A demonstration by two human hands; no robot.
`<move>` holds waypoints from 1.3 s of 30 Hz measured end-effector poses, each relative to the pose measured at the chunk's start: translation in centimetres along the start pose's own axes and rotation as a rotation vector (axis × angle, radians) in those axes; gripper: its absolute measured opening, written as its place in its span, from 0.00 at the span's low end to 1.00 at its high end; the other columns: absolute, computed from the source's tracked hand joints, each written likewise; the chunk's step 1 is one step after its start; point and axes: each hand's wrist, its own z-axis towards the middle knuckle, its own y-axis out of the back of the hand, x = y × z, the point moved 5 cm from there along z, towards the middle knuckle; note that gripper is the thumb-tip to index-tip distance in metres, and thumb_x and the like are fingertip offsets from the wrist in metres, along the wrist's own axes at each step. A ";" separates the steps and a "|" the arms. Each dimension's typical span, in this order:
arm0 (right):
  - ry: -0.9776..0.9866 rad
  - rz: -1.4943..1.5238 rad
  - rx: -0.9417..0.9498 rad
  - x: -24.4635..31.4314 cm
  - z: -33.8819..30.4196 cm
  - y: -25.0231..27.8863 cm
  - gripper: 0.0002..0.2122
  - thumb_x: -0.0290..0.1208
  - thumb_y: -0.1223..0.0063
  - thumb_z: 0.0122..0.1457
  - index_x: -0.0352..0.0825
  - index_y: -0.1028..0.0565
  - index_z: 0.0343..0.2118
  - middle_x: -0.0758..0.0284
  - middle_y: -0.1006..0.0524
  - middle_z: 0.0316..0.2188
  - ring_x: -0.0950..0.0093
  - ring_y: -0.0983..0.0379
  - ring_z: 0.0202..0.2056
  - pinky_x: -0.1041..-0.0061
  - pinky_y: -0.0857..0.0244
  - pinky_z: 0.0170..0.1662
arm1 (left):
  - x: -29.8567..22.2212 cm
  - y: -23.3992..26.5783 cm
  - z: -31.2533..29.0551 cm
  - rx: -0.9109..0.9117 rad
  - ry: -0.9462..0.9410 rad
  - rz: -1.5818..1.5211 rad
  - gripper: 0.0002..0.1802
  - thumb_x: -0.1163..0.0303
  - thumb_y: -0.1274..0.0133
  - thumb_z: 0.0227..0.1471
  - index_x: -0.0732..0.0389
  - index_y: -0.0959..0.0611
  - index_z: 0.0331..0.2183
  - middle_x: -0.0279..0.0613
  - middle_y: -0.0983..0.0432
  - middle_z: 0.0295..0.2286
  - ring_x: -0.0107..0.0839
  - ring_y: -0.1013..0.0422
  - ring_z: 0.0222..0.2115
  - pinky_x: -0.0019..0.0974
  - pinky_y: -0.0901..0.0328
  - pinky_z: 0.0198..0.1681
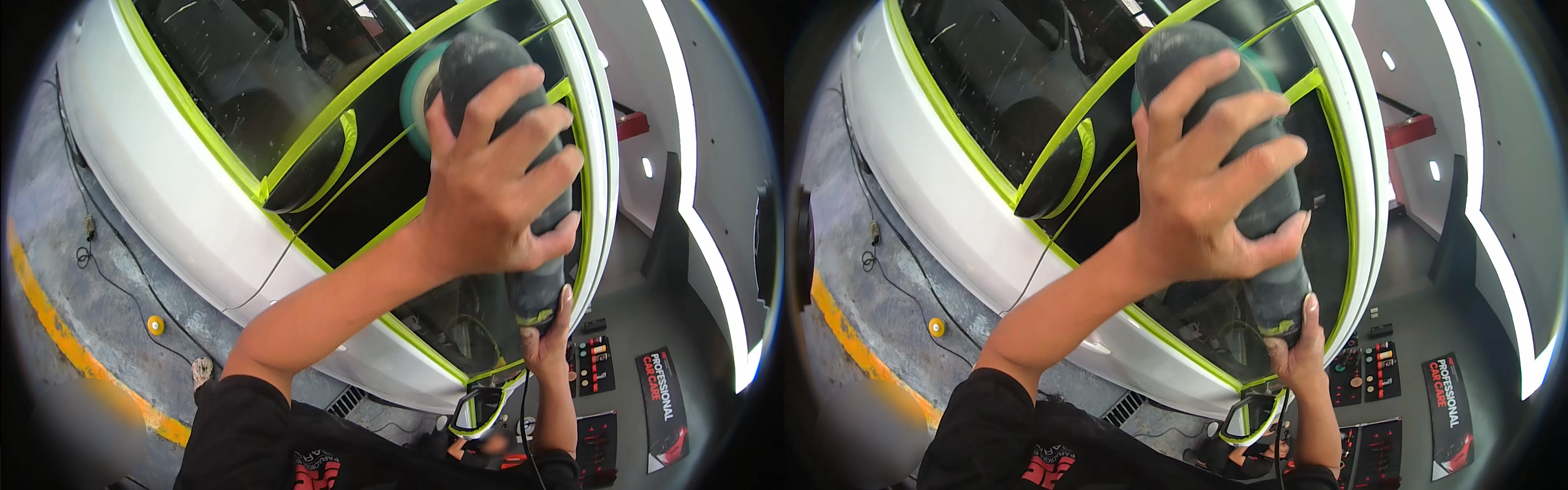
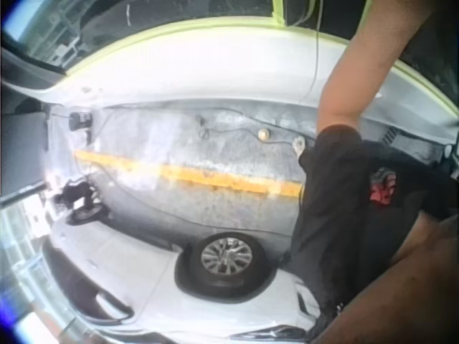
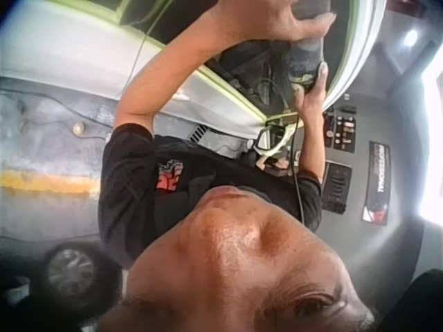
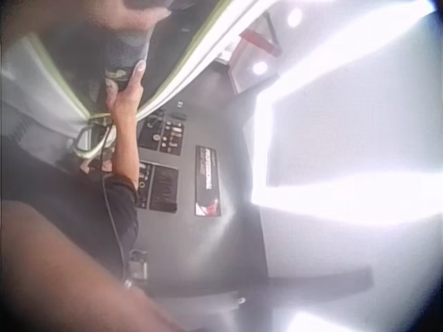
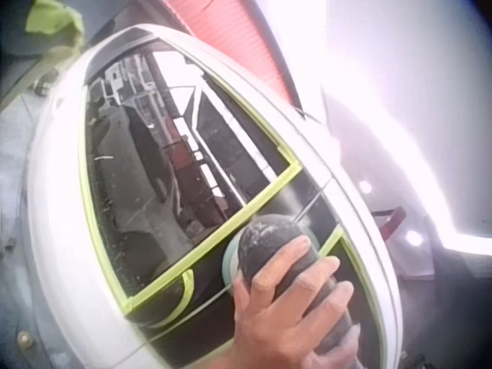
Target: The person uses a rotary polisher with a green pad to polish the white car's side panels, roof, and rear window area. They apply polishing compound from a yellow bottle onto the pad and continue buffing the painted surfaces while masking tape protects the window edges.
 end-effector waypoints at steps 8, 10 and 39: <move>0.134 -0.004 0.058 2.0 4.1 0.1 0.45 0.30 0.29 0.51 0.38 0.46 0.70 0.43 0.23 0.49 0.45 0.20 0.42 0.63 0.24 0.42 | 1.2 2.6 -0.3 -0.033 -0.010 0.144 0.23 0.59 0.34 0.30 0.54 0.13 0.34 0.40 0.21 0.43 0.54 0.36 0.55 0.49 0.43 0.61; 0.024 -0.034 0.056 1.1 4.5 1.3 0.45 0.29 0.30 0.51 0.35 0.46 0.70 0.41 0.26 0.53 0.44 0.22 0.47 0.63 0.27 0.50 | 1.2 0.8 1.7 -0.046 -0.051 0.124 0.22 0.59 0.34 0.30 0.54 0.13 0.34 0.40 0.22 0.43 0.53 0.36 0.55 0.49 0.43 0.61; 0.001 0.188 -0.251 1.7 7.9 4.5 0.39 0.27 0.39 0.59 0.35 0.47 0.71 0.52 0.38 0.68 0.52 0.40 0.67 0.65 0.45 0.67 | -0.5 -5.9 9.2 0.167 -0.340 -0.011 0.21 0.62 0.33 0.36 0.60 0.14 0.36 0.47 0.21 0.42 0.52 0.34 0.55 0.48 0.43 0.61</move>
